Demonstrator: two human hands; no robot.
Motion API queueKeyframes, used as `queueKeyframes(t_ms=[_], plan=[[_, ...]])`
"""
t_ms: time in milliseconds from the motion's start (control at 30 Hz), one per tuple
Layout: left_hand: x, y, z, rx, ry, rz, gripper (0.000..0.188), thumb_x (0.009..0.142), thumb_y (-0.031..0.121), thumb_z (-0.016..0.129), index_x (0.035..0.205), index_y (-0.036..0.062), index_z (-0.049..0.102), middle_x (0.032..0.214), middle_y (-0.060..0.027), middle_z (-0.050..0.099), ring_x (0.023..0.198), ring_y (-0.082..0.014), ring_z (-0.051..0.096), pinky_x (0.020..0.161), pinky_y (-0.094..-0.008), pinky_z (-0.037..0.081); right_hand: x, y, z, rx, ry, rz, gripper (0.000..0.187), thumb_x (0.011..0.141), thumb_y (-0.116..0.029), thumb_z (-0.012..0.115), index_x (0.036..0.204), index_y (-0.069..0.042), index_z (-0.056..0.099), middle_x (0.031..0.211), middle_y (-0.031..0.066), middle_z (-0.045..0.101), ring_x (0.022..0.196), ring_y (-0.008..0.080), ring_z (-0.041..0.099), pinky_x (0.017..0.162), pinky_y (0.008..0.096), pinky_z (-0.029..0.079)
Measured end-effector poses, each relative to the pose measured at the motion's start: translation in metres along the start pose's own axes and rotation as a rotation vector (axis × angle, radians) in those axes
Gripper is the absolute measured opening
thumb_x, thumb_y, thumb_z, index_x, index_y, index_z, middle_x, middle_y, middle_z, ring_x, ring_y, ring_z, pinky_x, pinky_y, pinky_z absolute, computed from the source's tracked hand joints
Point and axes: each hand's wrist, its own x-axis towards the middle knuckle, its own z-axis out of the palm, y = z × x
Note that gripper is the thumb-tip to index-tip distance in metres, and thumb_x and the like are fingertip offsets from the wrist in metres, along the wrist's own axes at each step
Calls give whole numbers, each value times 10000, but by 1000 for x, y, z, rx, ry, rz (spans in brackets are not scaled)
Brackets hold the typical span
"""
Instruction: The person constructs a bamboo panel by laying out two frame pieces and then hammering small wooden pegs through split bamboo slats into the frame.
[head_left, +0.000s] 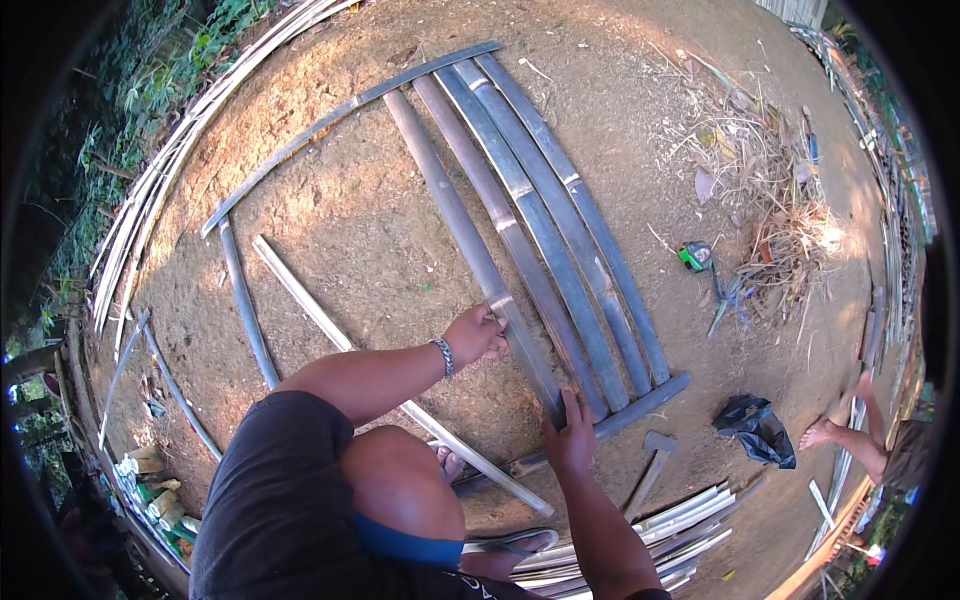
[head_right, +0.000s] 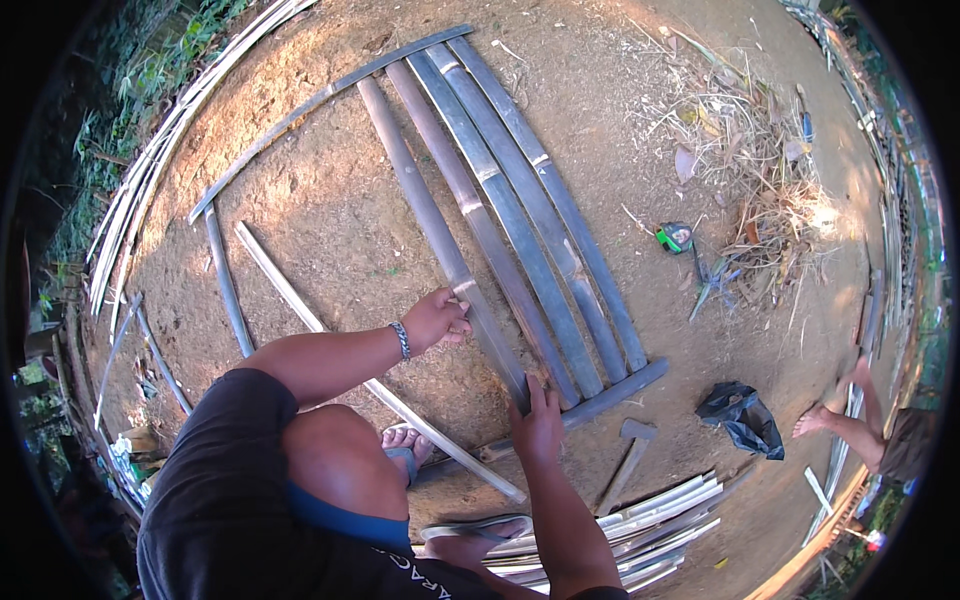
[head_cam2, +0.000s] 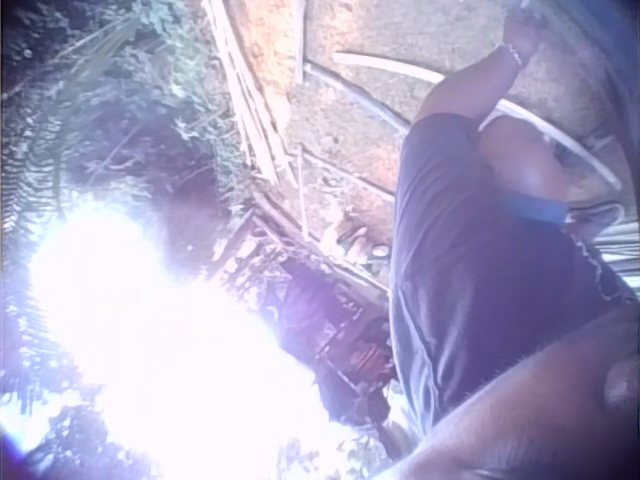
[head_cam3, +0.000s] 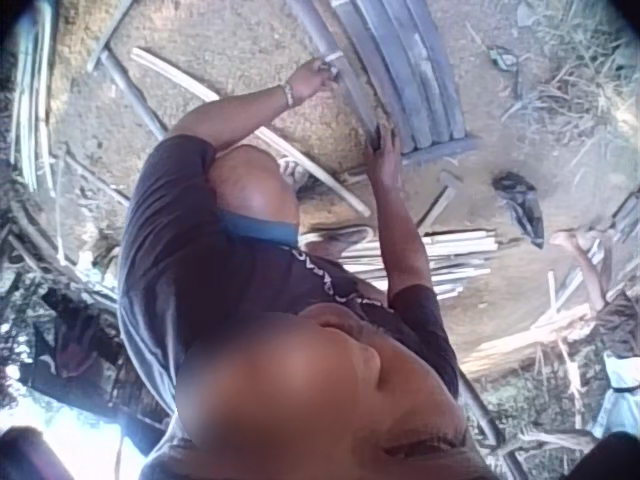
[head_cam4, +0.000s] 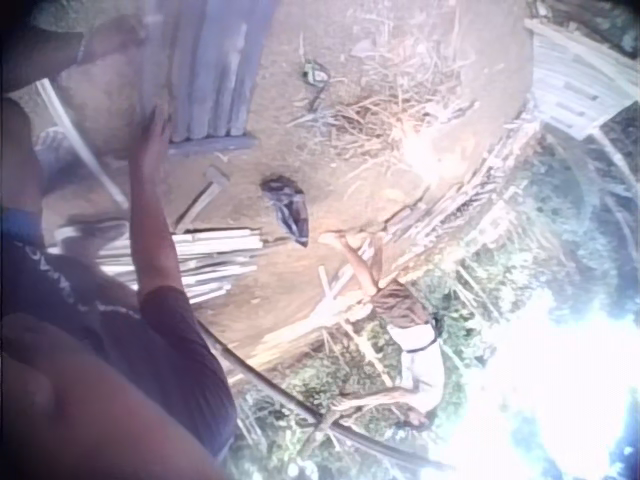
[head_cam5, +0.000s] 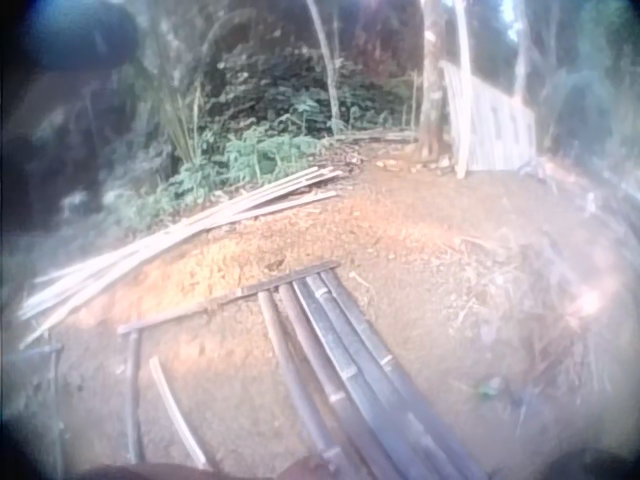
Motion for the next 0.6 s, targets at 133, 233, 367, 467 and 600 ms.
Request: queueKeyframes(t_ms=[133, 233, 367, 467, 600], plan=[[6, 1, -4, -12, -18, 7, 460, 1062, 243, 598, 1462, 50, 479, 1281, -88, 613, 1089, -194, 687, 904, -393, 610, 16, -10, 5, -14, 20, -5, 691, 778, -198, 875, 1412, -171, 602, 1146, 171, 613, 1046, 413, 652, 878, 479, 545], [5, 3, 1, 19, -59, 6, 494, 1059, 242, 601, 1483, 50, 436, 1311, -106, 618, 1111, -215, 685, 936, -400, 597, 16, 2, 13, 1, 61, -33, 698, 768, -189, 879, 1409, -161, 604, 1136, 182, 615, 1046, 422, 647, 880, 484, 542], [-4, -18, 9, 7, -107, -32, 555, 1057, 231, 605, 1522, 55, 359, 1394, -133, 602, 1193, -242, 667, 987, -408, 572, -5, 31, 17, 1, 78, -126, 695, 761, -177, 884, 1400, -142, 612, 1115, 194, 617, 1008, 429, 649, 853, 493, 544], [-20, -40, 13, 27, -227, -77, 594, 1059, 219, 601, 1555, 64, 314, 1450, -150, 577, 1259, -243, 639, 1027, -417, 546, -29, 39, 5, 54, -31, -8, 702, 761, -165, 887, 1406, -128, 611, 1094, 200, 621, 960, 421, 656, 818, 487, 548], [-44, -36, 24, 143, -455, -104, 540, 1069, 257, 596, 1511, 72, 348, 1453, -157, 583, 1277, -219, 627, 1059, -423, 518, -65, 66, -1, 78, 13, -66, 717, 769, -154, 886, 1425, -119, 600, 1083, 190, 627, 930, 403, 661, 798, 469, 551]])
